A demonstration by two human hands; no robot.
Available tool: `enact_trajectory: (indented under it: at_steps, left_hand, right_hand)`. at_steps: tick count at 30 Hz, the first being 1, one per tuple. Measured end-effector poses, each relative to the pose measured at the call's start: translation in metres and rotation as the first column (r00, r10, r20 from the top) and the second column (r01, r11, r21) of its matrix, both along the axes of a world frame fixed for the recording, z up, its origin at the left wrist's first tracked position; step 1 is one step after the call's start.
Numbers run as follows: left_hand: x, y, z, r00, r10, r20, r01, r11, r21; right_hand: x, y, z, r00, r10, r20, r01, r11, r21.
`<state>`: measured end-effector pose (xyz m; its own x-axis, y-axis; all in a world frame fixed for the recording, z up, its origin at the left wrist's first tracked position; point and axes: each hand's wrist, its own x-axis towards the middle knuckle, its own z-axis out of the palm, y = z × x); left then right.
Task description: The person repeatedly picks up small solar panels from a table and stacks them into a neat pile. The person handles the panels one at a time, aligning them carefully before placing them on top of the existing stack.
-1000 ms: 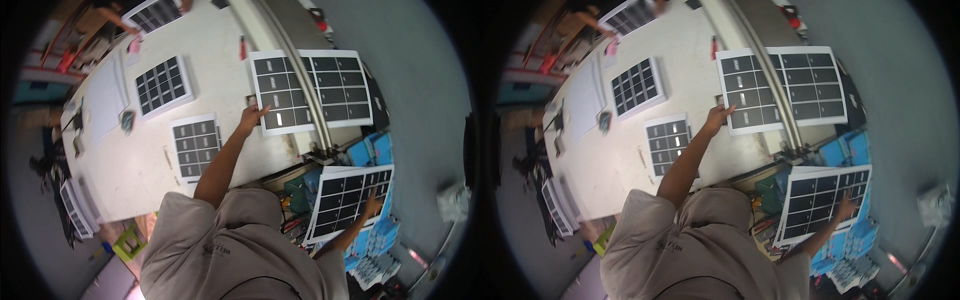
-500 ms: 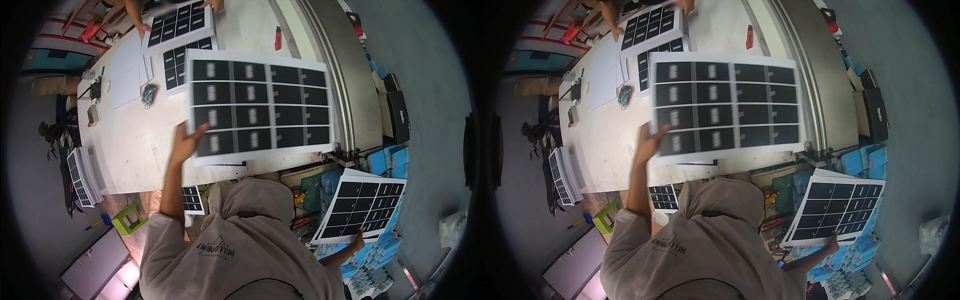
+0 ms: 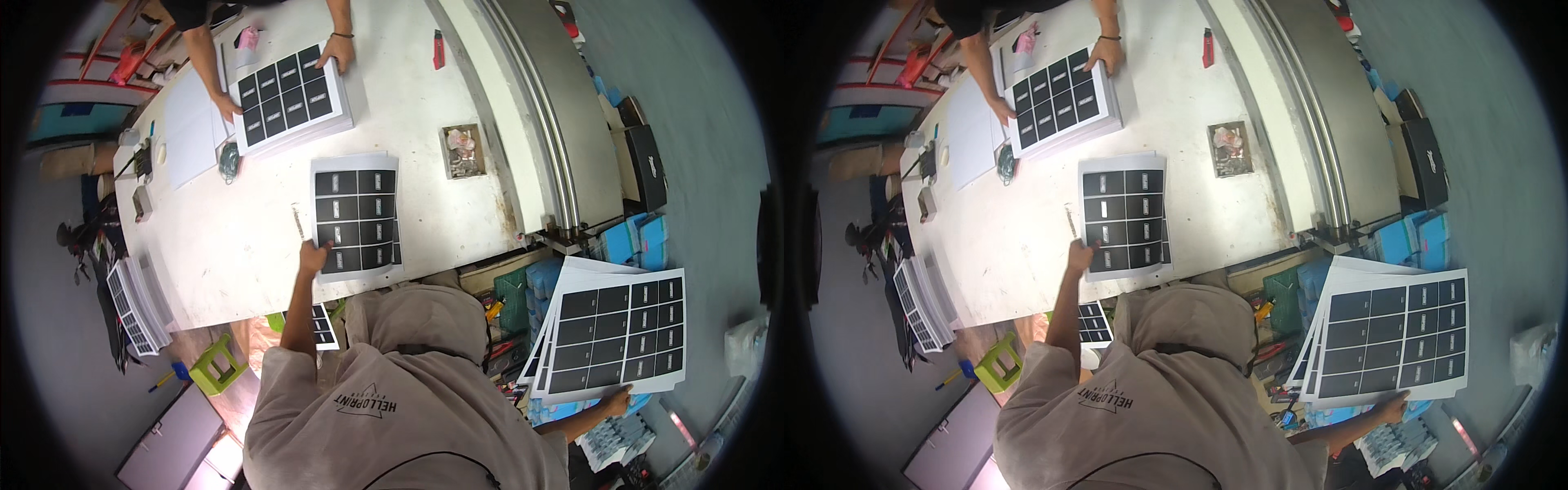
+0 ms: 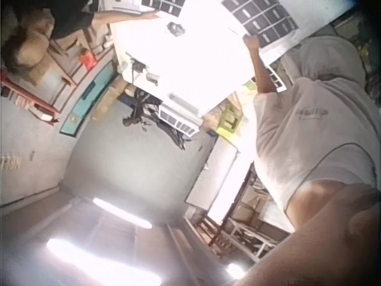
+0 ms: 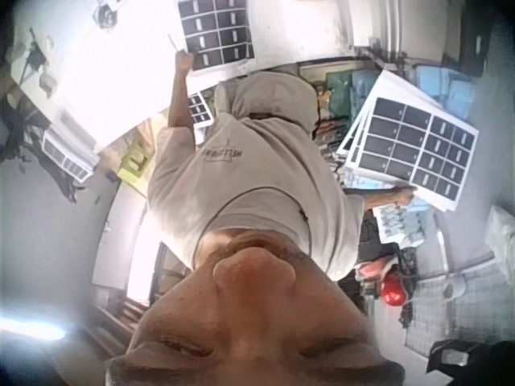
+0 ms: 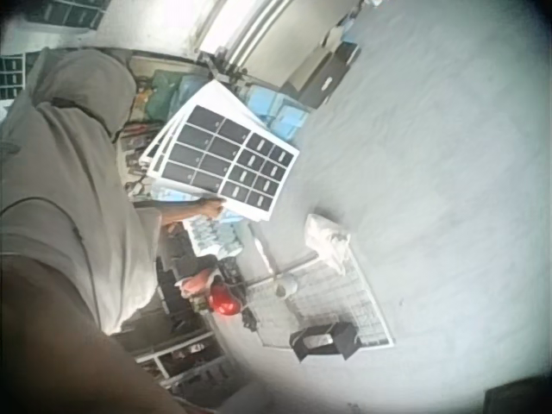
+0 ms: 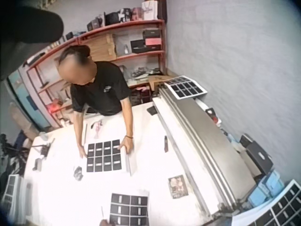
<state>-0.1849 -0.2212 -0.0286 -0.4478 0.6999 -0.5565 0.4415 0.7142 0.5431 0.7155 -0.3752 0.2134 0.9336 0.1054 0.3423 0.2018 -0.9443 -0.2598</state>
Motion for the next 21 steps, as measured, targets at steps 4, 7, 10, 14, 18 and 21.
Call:
enact_trajectory:
  at_steps: [4, 7, 10, 14, 18, 21]
  left_hand:
    - [0.073, 0.027, -0.012, 0.918, 0.120, -0.377, -0.201, 0.962, -0.183]
    - [0.124, 0.051, -0.013, 0.837, 0.022, -0.547, -0.074, 0.995, -0.073]
    - [0.146, 0.064, -0.023, 0.851, -0.095, -0.517, -0.025, 0.975, -0.221]
    - [0.144, 0.079, -0.011, 0.842, -0.177, -0.509, 0.127, 0.983, -0.131]
    - [0.158, 0.106, -0.001, 0.830, -0.108, -0.547, 0.233, 0.958, 0.166]
    - [0.193, 0.158, 0.024, 0.861, -0.175, -0.477, 0.393, 0.826, 0.405]
  right_hand:
    - [-0.024, 0.020, 0.020, 0.922, 0.030, 0.387, -0.008, 0.998, -0.056]
    - [-0.035, 0.038, 0.048, 0.884, 0.126, 0.450, -0.060, 0.986, -0.158]
    - [-0.019, 0.052, 0.063, 0.819, 0.206, 0.536, -0.117, 0.974, -0.195]
    - [-0.063, 0.089, 0.121, 0.778, 0.221, 0.588, -0.198, 0.975, -0.103]
    - [-0.024, 0.136, 0.133, 0.702, 0.304, 0.644, -0.502, 0.852, 0.145]
    - [0.016, 0.217, 0.074, 0.732, 0.162, 0.662, -0.504, 0.783, 0.366]
